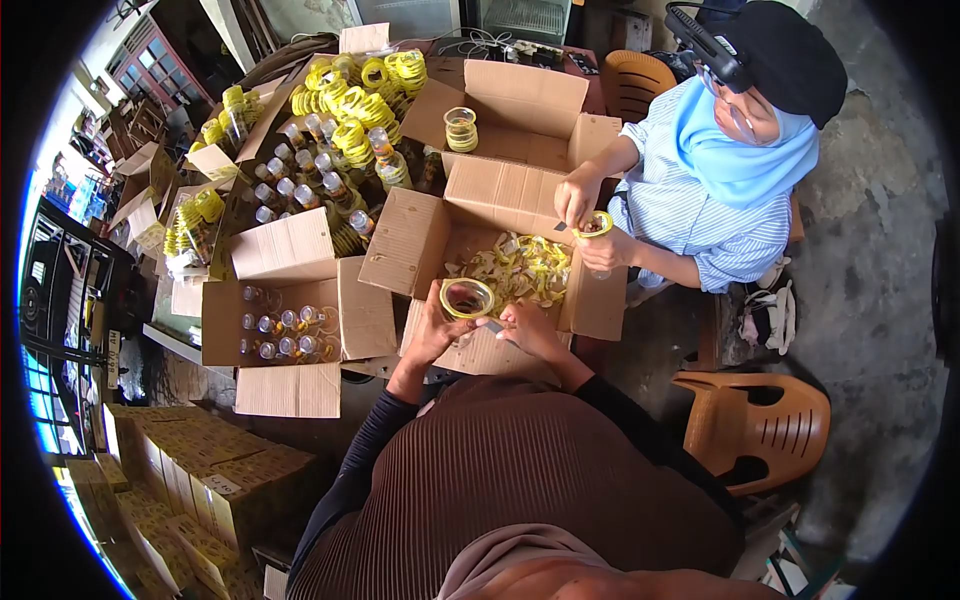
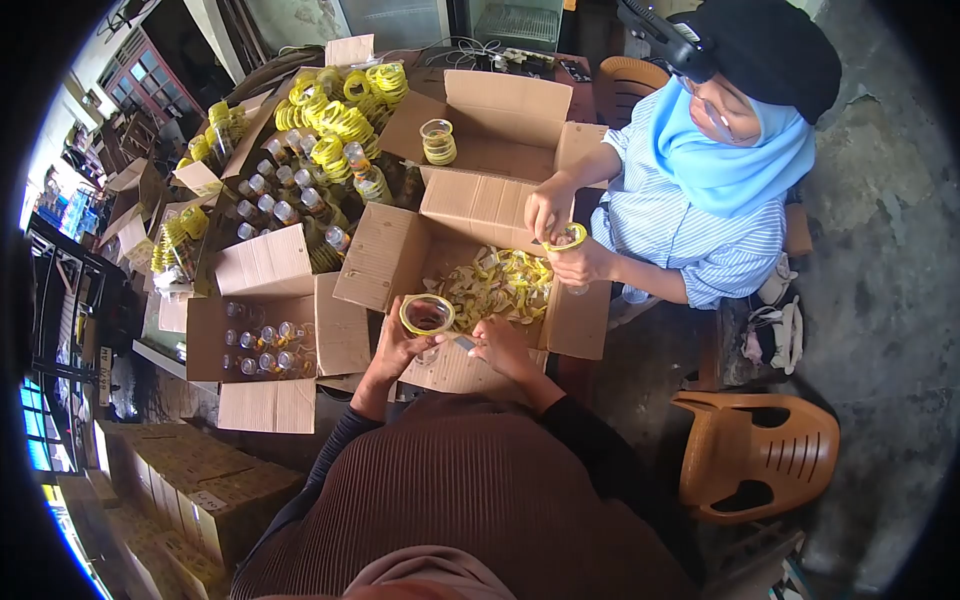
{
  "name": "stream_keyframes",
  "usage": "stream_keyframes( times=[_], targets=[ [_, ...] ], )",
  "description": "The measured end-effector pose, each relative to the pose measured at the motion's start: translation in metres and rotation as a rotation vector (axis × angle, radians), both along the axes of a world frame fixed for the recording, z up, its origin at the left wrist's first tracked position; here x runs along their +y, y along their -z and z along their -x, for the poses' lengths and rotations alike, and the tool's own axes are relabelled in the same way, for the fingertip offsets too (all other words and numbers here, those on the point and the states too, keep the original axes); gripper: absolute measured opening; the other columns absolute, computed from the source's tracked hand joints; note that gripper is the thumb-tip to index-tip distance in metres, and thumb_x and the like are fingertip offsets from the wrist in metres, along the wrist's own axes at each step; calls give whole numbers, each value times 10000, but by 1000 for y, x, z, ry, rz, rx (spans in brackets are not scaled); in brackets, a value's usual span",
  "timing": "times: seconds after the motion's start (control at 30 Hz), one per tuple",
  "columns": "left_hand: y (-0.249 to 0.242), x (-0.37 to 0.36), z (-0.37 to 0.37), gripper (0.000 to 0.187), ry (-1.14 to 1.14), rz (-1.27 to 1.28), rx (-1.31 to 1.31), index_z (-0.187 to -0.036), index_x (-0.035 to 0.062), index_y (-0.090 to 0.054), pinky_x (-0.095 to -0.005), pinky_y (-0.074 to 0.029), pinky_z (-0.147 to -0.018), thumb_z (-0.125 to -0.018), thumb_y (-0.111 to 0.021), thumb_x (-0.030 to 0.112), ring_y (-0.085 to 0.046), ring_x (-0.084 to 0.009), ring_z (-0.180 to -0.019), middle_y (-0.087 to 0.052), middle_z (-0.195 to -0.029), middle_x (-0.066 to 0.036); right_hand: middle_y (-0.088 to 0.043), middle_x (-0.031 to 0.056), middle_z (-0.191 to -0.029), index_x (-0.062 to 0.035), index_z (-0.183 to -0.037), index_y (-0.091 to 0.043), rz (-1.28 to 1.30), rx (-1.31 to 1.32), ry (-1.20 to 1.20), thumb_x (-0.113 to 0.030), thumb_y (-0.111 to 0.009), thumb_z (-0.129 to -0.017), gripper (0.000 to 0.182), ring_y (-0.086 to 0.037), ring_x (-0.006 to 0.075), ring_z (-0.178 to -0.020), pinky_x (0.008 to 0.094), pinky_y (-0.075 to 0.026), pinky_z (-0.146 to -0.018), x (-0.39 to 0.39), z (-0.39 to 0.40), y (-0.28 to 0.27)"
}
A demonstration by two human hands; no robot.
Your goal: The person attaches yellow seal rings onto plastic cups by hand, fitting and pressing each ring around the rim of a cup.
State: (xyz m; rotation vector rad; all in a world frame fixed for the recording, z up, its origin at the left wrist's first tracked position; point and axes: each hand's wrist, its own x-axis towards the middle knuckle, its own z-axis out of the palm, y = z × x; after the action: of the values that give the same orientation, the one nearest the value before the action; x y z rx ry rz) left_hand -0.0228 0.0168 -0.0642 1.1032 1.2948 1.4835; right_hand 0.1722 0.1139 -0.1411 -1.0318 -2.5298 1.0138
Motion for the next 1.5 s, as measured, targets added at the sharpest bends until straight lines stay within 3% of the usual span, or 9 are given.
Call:
stream_keyframes(
  times=[0.2,0.37,0.47,0.6,1.03,1.23,1.3,1.33,1.5],
  targets=[
    [-2,-5,6,569,156,78,-234,-1274,35,-488,-311,-454,-951,-787,-777,95,-561,-156,-1084,-596,-1143,-59,-644,117,-780,-7,-829,-586,147,130,98,-160,-779,-748,258,-643,278,-722,376,-501,-656,14,-7,4],
    [10,-3,6,596,178,12,-409,-1357,57,-449,-348,-423,-1007,-827,-715,124,-544,-177,-1146,-582,-1192,-59,-618,50,-770,-10,-935,-619,250,311,162,-36,-703,-838,130,-567,120,-698,272,-478,-643,20,-9,7],
    [5,-4,0,658,141,-40,-525,-1356,34,-408,-395,-437,-1004,-817,-657,319,-574,-230,-1106,-573,-1212,-105,-635,24,-813,-7,-1002,-615,408,469,250,-36,-683,-872,150,-581,90,-754,261,-491,-687,21,-2,1],
    [7,-2,4,595,220,-139,-635,-1351,38,-430,-425,-444,-1011,-834,-690,174,-518,-219,-1210,-531,-1291,-85,-645,30,-866,1,-1040,-615,424,464,279,-24,-684,-869,186,-601,101,-790,254,-503,-734,18,3,-38],
    [-13,5,-15,685,-59,-124,-270,-1413,36,-277,-385,-441,-1007,-871,-694,74,-562,-234,-1157,-534,-1291,-151,-617,86,-880,-9,-1022,-635,-46,709,241,56,-669,-834,201,-623,159,-755,259,-517,-657,-8,15,-109],
    [-13,5,-13,361,-47,-56,45,-1272,48,-523,-396,-422,-1016,-934,-632,112,-512,-256,-1227,-521,-1303,-156,-618,113,-882,1,-985,-640,-229,680,189,98,-672,-790,220,-623,200,-719,282,-509,-616,-11,14,-112],
    [-25,4,-18,280,-177,-212,556,-1191,59,-628,-408,-379,-1055,-919,-651,123,-433,-277,-1299,-510,-1309,-158,-614,118,-876,1,-979,-641,-254,681,193,104,-671,-781,225,-621,212,-712,291,-506,-605,-10,14,-110],
    [-24,3,-21,272,-196,-182,509,-1144,84,-685,-429,-361,-1057,-874,-697,117,-400,-302,-1308,-499,-1322,-151,-610,117,-868,0,-981,-642,-276,683,177,101,-677,-773,233,-615,219,-702,299,-500,-596,-9,14,-108],
    [-29,3,-27,206,-351,-223,904,-946,34,-668,-444,-412,-970,-785,-769,113,-489,-311,-1173,-564,-1217,-115,-592,82,-827,-34,-949,-662,-283,634,200,66,-700,-737,237,-603,250,-737,341,-492,-631,-13,11,-105]
  ],
)
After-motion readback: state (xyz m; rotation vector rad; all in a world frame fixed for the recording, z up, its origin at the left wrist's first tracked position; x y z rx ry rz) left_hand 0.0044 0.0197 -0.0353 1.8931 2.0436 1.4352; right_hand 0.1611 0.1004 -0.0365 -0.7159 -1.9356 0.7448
